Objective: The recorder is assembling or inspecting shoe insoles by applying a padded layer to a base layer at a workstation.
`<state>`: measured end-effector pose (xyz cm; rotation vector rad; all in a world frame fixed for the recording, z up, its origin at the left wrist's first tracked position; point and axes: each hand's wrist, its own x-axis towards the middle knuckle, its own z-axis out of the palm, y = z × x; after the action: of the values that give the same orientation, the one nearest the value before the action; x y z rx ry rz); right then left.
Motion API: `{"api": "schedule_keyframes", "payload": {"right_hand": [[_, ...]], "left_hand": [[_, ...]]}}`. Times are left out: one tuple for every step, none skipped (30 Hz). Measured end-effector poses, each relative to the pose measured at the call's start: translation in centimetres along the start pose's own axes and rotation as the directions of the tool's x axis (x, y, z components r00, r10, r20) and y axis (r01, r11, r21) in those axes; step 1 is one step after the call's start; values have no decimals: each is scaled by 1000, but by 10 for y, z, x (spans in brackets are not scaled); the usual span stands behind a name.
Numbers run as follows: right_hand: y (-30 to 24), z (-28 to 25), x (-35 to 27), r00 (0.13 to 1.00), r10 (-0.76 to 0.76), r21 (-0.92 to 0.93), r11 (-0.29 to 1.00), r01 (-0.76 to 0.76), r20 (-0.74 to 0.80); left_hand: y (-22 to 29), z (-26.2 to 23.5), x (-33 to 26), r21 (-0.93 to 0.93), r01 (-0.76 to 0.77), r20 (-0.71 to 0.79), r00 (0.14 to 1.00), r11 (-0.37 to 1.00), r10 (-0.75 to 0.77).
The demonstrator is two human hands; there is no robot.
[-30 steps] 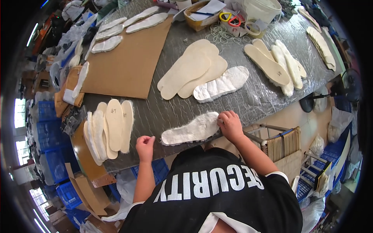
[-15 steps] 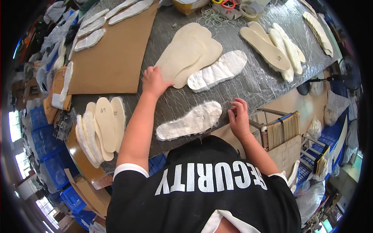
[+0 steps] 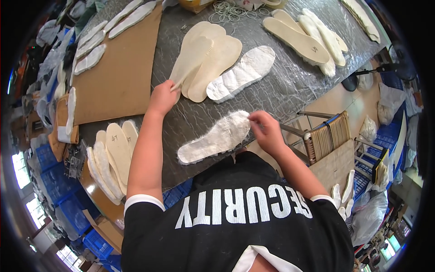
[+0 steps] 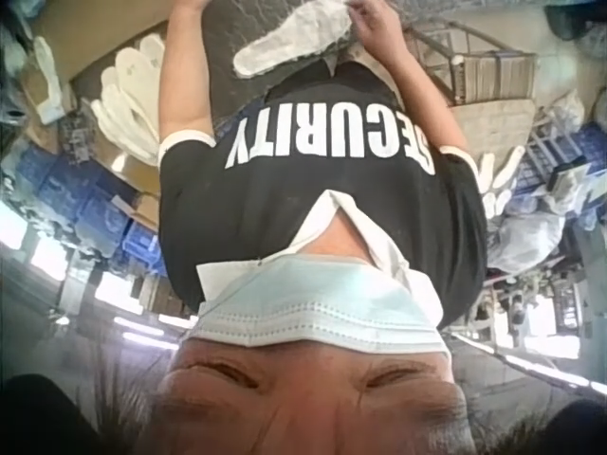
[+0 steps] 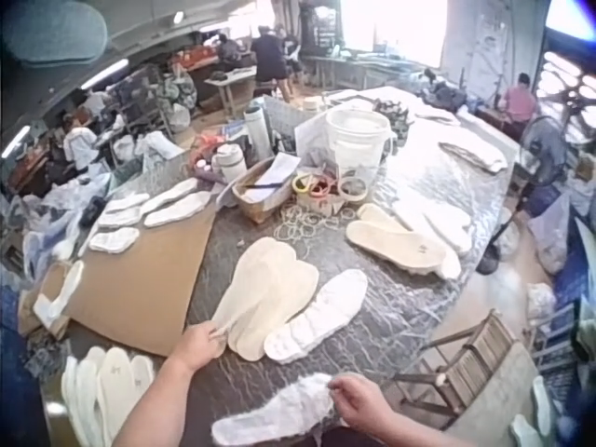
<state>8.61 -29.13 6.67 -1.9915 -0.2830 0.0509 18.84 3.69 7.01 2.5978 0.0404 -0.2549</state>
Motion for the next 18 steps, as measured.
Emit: {"api": "schedule_keyframes", "payload": {"right_hand": [[-9,10,13,988,-149,-59,987,151,37],[-22,20,28,968,-210,-72,973,221,138],[-24,35,44,926,-309,-156,925,345,218],[-34,52,60,895,-356,-215,883,417,269],[-40,66,76,869,-387,-308,824,476,307],[-44,81,91,868,-398,-309,820,482,297],[-44,97,104,836,-408,-467,697,545,367],[-42,109,113,805,-401,-598,539,593,437],[-40,116,120,805,-410,-602,534,594,430],[-38,124,125,828,-280,-608,573,550,485],[-36,131,129,834,-144,-620,603,501,533],[-33,136,131,834,-154,-621,599,506,530],[-34,139,130,831,-163,-641,564,521,533],[-35,141,130,827,-172,-659,528,536,535],[-35,143,133,821,-183,-654,522,547,540],[-38,141,136,814,-137,-657,523,543,564],[-40,140,138,805,-91,-660,524,539,586],[-42,139,139,804,-97,-659,520,544,587]], "left_hand": [[-4,-1,1,-71,61,7,998,996,-60],[-7,-1,0,-66,61,2,998,996,-61],[-7,-1,2,-145,92,19,996,985,-91],[-11,-4,1,-218,131,34,991,967,-127],[-11,-2,3,-214,122,26,993,969,-119],[-10,-1,4,-254,140,48,990,957,-132],[-11,1,5,-293,159,72,987,943,-144],[-15,3,6,-287,151,62,988,946,-138],[-18,5,7,-419,189,90,982,888,-167],[-24,4,6,-542,229,121,973,809,-195],[-29,3,7,-634,282,158,959,720,-237],[-35,2,7,-634,273,147,961,723,-234],[-40,2,4,-688,263,135,962,676,-237],[-45,2,2,-739,249,122,963,626,-239],[-50,1,1,-742,243,109,963,625,-245],[-49,-1,2,-837,127,-79,935,533,-347],[-49,-4,3,-894,-17,-246,854,448,-459],[-52,-11,-1,-894,-23,-252,852,448,-460]]}}
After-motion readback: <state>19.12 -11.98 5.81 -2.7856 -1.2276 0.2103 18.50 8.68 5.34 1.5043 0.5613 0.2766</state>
